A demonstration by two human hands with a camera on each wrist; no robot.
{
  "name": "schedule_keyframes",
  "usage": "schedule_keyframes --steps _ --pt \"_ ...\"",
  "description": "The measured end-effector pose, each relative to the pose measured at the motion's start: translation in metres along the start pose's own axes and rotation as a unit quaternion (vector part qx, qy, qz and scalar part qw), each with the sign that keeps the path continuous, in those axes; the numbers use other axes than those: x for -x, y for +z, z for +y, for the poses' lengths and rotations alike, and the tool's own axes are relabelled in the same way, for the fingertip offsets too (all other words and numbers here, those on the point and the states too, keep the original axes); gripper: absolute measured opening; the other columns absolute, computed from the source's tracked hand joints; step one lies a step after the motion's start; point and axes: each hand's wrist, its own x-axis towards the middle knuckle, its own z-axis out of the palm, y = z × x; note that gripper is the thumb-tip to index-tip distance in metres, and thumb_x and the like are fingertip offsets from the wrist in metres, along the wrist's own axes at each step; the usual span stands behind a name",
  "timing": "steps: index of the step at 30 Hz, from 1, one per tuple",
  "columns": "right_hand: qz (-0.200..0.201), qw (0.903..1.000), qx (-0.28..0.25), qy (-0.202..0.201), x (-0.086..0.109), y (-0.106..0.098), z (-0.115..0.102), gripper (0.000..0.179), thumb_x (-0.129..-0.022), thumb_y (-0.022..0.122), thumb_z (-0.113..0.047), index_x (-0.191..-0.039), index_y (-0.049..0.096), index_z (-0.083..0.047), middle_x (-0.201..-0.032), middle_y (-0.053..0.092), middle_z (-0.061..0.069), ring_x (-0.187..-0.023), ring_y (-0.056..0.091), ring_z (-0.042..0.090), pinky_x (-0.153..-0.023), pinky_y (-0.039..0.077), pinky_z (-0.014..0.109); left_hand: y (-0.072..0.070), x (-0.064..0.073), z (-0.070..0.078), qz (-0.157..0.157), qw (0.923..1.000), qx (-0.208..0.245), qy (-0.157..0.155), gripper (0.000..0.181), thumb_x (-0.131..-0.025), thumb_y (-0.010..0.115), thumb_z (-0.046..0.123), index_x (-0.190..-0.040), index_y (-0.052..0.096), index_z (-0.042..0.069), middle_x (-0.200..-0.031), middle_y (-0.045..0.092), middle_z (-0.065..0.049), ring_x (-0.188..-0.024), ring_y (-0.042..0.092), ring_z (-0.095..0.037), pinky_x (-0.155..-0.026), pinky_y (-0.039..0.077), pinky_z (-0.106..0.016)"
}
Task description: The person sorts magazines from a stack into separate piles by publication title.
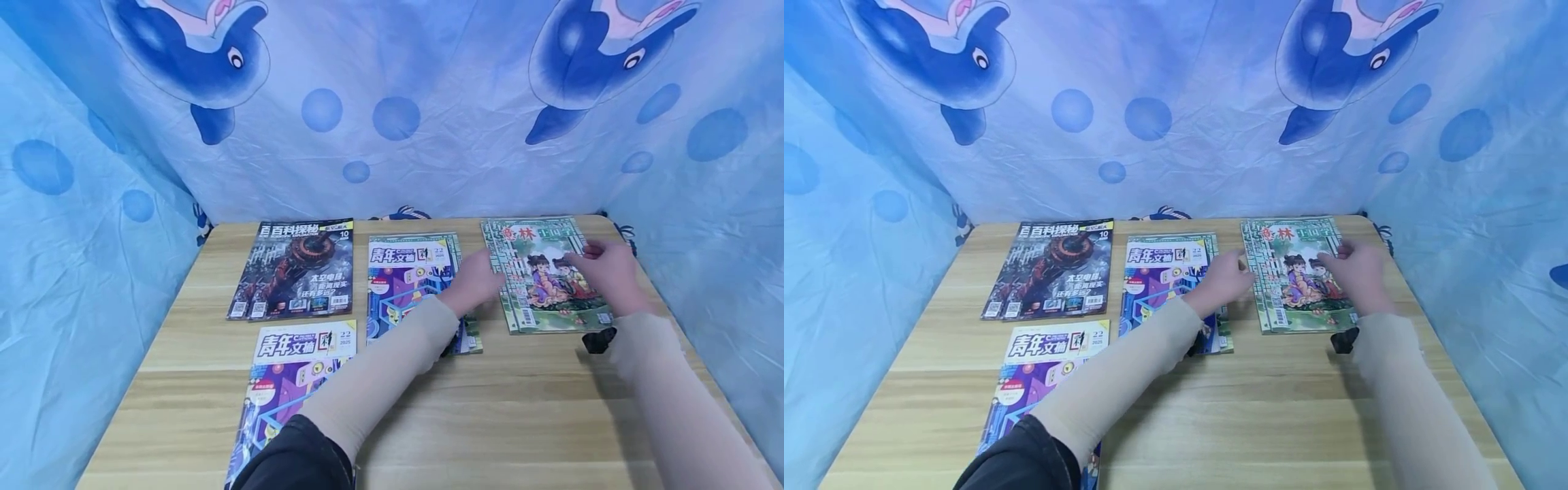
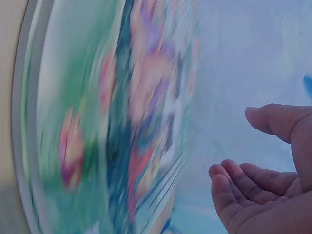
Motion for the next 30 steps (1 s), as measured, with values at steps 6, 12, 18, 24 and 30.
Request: schedule_keyframes --steps 6,12,18,24,30 --pt "-0.011 0.9981 -0.059 -0.017 0.015 0.015 -0.034 0.092 -0.094 0.064 -0.057 -0.157 0.03 0.001 -0.147 0.047 0.025 -0.131 0.049 0.04 -0.1 0.048 0.054 -0.033 0.026 -0.004 0.048 0.9964 0.053 0.045 0.063 -0.098 0.066 0.02 -0.153 0.042 0.004 -0.127 0.063 -0.013 -0.092 0.063 -0.016 -0.071 0.055 -0.028" --pt "-0.016 0.9932 -0.107 -0.043 0.031 0.023 -0.066 0.088 -0.092 0.071 -0.053 -0.156 0.036 -0.002 -0.145 0.051 0.02 -0.131 0.049 0.035 -0.105 0.044 0.05 -0.066 0.053 -0.012 0.121 0.9874 0.084 0.058 0.061 -0.098 0.068 0.022 -0.151 0.044 0.005 -0.13 0.061 -0.012 -0.113 0.062 -0.025 -0.083 0.055 -0.032" --pt "-0.024 0.9886 -0.124 -0.083 0.051 0.037 -0.084 0.085 -0.092 0.07 -0.053 -0.154 0.04 -0.003 -0.144 0.052 0.017 -0.132 0.049 0.033 -0.105 0.044 0.049 -0.091 0.076 -0.021 0.143 0.983 0.101 0.056 0.06 -0.098 0.069 0.026 -0.151 0.046 0.008 -0.132 0.061 -0.005 -0.117 0.059 -0.019 -0.094 0.052 -0.033" --pt "-0.034 0.9858 -0.145 -0.078 0.067 0.04 -0.096 0.083 -0.091 0.072 -0.054 -0.155 0.042 -0.01 -0.145 0.052 0.01 -0.132 0.049 0.026 -0.106 0.044 0.045 -0.108 0.102 -0.031 0.168 0.9764 0.118 0.068 0.063 -0.097 0.069 0.026 -0.152 0.043 0.008 -0.135 0.058 -0.006 -0.12 0.057 -0.023 -0.101 0.049 -0.041" --pt "-0.026 0.983 -0.157 -0.092 0.083 0.044 -0.106 0.08 -0.09 0.074 -0.052 -0.153 0.046 -0.012 -0.141 0.056 0.004 -0.129 0.052 0.021 -0.101 0.048 0.03 -0.12 0.125 -0.041 0.192 0.9715 0.126 0.06 0.064 -0.096 0.072 0.025 -0.152 0.043 0.009 -0.139 0.056 -0.007 -0.124 0.056 -0.026 -0.104 0.047 -0.044"
